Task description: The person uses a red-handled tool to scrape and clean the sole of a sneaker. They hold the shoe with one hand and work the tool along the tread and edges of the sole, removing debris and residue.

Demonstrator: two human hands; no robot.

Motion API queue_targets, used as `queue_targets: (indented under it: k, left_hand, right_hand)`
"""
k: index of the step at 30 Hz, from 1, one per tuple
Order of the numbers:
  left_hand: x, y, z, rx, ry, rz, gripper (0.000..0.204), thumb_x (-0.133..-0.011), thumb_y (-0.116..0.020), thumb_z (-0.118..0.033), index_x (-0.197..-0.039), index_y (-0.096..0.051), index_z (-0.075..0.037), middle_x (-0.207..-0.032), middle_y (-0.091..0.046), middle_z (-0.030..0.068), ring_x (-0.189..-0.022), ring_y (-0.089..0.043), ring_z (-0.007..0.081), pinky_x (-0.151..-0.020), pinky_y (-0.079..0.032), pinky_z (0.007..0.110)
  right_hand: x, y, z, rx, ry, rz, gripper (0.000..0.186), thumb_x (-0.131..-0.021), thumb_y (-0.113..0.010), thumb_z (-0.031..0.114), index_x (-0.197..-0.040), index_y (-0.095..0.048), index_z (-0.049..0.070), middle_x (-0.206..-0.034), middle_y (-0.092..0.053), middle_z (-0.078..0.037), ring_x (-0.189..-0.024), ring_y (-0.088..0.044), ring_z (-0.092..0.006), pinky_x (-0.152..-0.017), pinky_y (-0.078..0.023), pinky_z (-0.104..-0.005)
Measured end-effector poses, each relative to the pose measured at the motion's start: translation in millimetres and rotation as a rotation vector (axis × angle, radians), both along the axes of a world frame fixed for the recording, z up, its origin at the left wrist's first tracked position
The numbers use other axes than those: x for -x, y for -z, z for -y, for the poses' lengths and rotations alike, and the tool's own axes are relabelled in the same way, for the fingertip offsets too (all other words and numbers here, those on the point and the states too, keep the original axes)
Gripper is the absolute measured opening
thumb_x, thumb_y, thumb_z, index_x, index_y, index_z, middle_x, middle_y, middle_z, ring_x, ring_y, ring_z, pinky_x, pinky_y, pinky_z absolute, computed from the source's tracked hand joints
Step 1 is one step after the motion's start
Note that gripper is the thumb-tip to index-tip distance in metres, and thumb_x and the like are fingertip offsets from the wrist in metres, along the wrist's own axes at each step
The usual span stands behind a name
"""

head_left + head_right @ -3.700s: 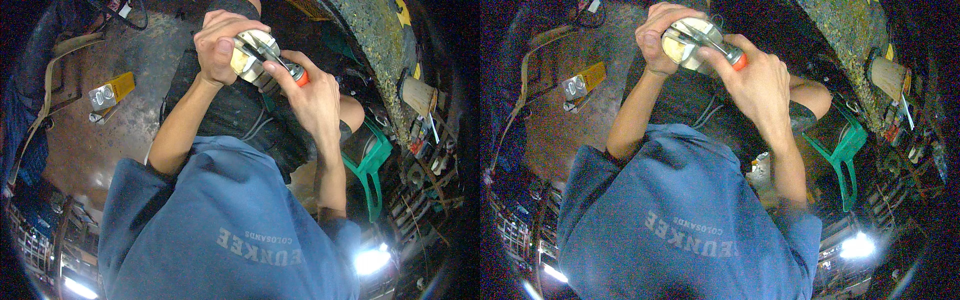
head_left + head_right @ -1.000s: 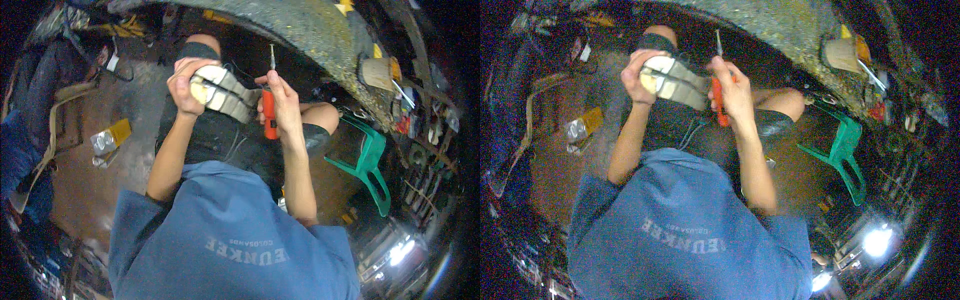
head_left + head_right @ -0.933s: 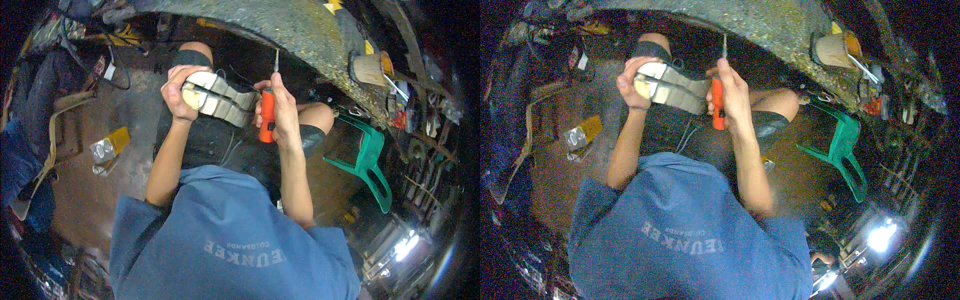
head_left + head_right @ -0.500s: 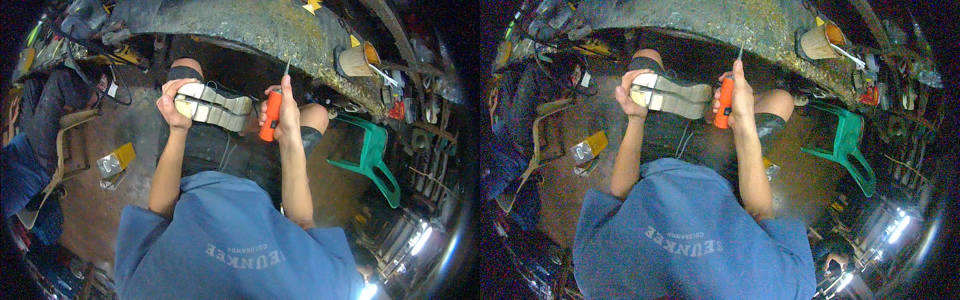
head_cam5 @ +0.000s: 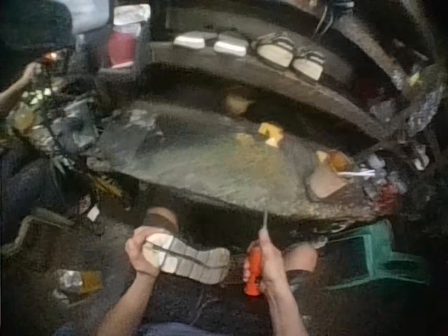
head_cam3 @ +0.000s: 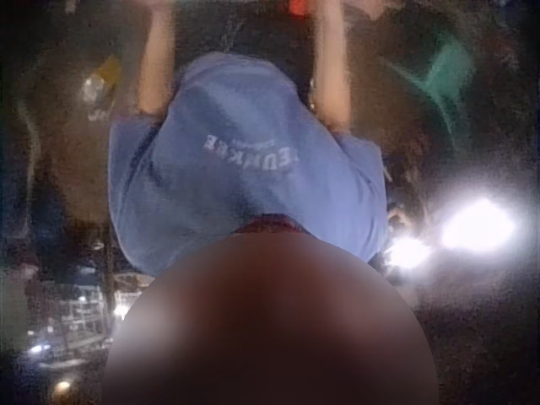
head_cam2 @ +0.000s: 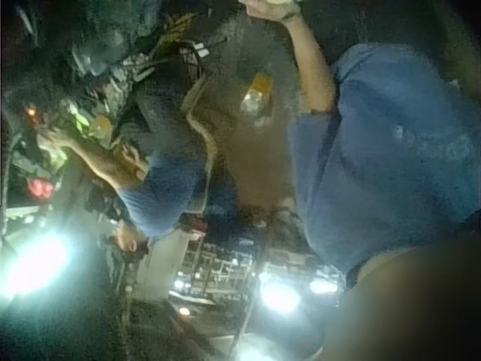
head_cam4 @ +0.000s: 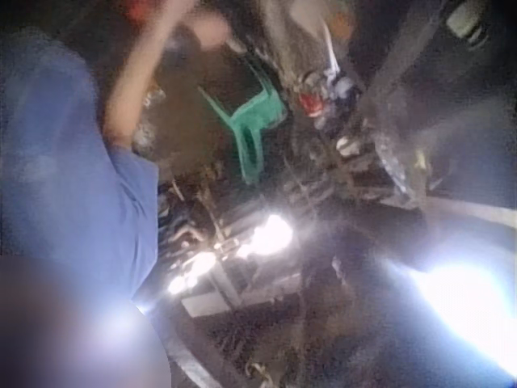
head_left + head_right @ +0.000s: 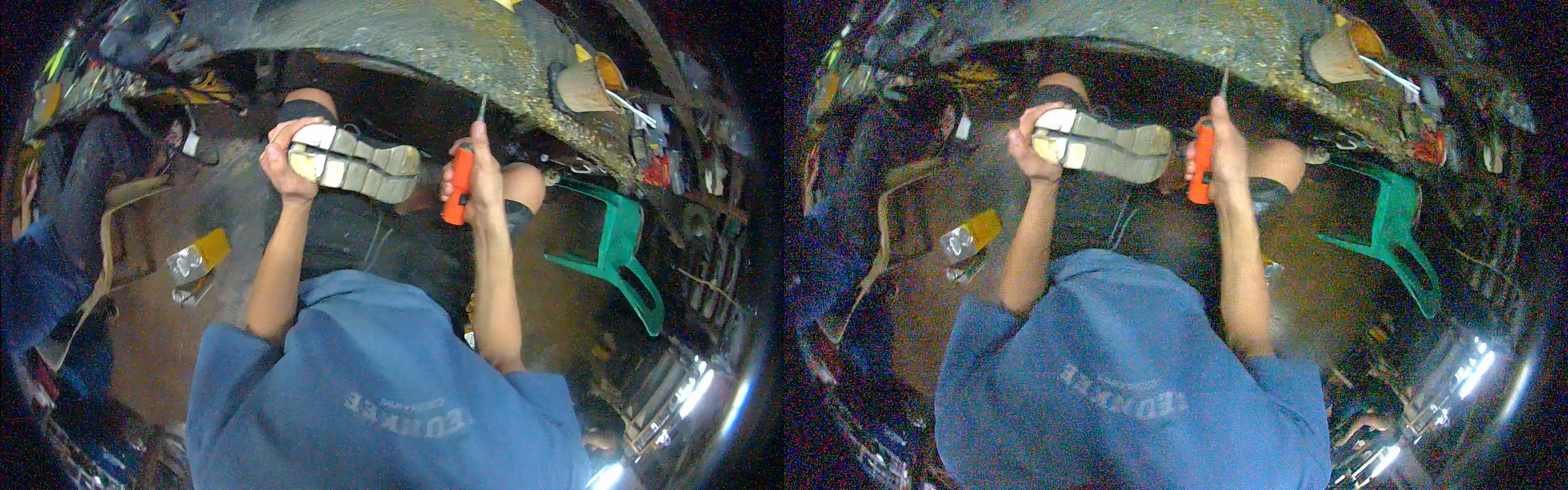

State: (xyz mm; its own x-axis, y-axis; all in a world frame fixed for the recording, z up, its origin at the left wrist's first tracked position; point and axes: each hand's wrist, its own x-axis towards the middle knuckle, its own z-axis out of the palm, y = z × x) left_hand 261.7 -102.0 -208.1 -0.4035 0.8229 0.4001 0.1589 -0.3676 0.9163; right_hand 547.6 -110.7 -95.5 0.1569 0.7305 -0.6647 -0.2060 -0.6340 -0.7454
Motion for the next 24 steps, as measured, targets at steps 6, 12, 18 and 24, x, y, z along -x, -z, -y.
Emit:
queue_targets:
  k: [6,12,18,24]
  left_hand:
    - [-6,-22,6,-0.013,-0.124,0.107,0.073,-0.113,-0.025,-0.047,-0.108,-0.080,0.002,-0.102,-0.082,0.0155,-0.099,-0.072,0.0302,-0.097,-0.052,0.043]
    - [1,-43,20,0.006,-0.139,-0.353,0.070,-0.112,-0.029,-0.052,-0.111,-0.079,-0.003,-0.105,-0.079,0.0144,-0.105,-0.070,0.0346,-0.103,-0.044,0.046]
    - [31,-49,42,0.165,0.115,-0.556,0.078,-0.102,-0.053,-0.070,-0.141,-0.067,-0.004,-0.134,-0.070,0.0166,-0.126,-0.062,0.0364,-0.111,-0.040,0.049]
    - [72,-71,53,0.222,0.475,-0.719,0.109,-0.065,-0.104,-0.032,-0.159,-0.055,-0.006,-0.143,-0.061,0.0132,-0.134,-0.054,0.0366,-0.116,-0.040,0.052]
  right_hand:
    - [-12,-6,19,-0.040,-0.137,0.117,0.061,-0.107,-0.057,0.073,-0.106,-0.063,0.012,-0.066,-0.060,-0.004,-0.048,-0.057,-0.0152,-0.044,-0.049,-0.0323]
    - [32,-28,30,-0.270,-0.518,0.260,0.044,-0.100,-0.083,0.043,-0.127,-0.076,0.008,-0.097,-0.080,-0.008,-0.083,-0.074,-0.0166,-0.074,-0.059,-0.0312]
    - [96,-21,33,-0.230,-0.589,0.258,0.054,-0.102,-0.081,0.044,-0.140,-0.073,0.006,-0.083,-0.070,-0.002,-0.067,-0.065,-0.0115,-0.064,-0.054,-0.0290]
    - [93,-24,31,-0.142,-0.593,0.171,0.060,-0.104,-0.077,0.050,-0.145,-0.071,0.006,-0.074,-0.064,0.000,-0.055,-0.062,-0.0096,-0.052,-0.050,-0.0273]
